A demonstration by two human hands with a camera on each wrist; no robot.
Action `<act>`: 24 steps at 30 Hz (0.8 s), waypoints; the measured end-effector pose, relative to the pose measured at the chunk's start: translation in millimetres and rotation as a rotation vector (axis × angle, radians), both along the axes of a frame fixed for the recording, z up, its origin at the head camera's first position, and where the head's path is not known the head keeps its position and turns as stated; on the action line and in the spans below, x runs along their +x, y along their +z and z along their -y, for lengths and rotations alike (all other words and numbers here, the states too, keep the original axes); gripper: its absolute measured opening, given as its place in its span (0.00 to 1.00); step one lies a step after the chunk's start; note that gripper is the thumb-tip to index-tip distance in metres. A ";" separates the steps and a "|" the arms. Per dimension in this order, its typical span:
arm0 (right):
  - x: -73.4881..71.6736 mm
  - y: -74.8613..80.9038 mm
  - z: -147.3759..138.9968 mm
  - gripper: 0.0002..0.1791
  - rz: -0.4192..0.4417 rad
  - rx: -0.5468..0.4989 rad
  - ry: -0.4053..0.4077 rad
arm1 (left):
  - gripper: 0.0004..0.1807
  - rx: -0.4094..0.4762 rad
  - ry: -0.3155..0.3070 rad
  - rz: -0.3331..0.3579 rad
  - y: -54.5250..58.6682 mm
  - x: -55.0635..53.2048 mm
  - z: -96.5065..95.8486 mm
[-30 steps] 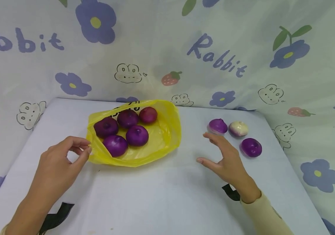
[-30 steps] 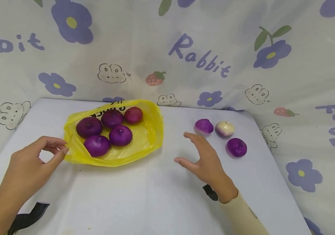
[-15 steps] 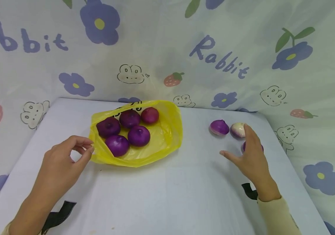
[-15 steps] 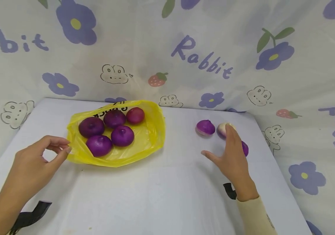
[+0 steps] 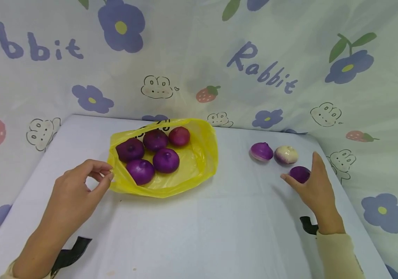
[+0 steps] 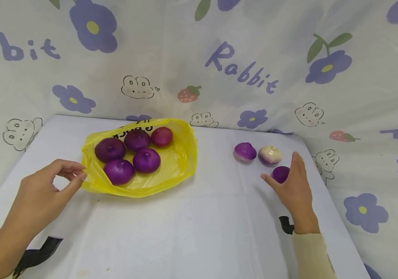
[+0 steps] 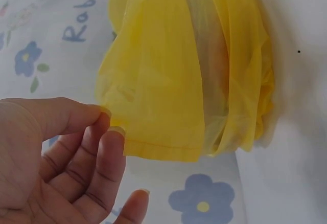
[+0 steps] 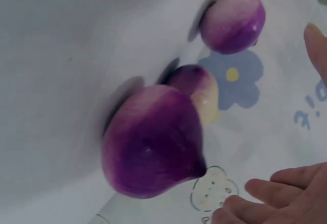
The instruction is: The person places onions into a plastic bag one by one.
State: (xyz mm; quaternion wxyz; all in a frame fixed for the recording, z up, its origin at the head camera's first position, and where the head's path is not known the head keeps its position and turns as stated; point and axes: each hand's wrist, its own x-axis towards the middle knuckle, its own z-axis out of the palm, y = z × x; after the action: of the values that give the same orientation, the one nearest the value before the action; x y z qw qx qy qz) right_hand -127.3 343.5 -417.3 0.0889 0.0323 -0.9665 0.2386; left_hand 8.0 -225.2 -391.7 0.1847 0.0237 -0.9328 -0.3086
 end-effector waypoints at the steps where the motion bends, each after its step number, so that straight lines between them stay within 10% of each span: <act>1: -0.9 -1.5 -2.4 0.70 0.010 0.003 0.000 | 0.10 -0.001 0.000 -0.001 0.4 0.1 0.0; 24: -17.5 -29.9 -40.0 0.69 0.397 0.019 -0.127 | 0.12 -0.006 0.006 -0.034 0.4 1.7 1.2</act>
State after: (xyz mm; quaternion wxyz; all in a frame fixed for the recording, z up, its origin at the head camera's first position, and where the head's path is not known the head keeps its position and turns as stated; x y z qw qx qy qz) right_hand -144.8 383.5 -447.2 -0.0888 -0.0756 -0.9674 0.2249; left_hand 9.7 -226.5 -391.3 0.2017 0.0205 -0.9304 -0.3055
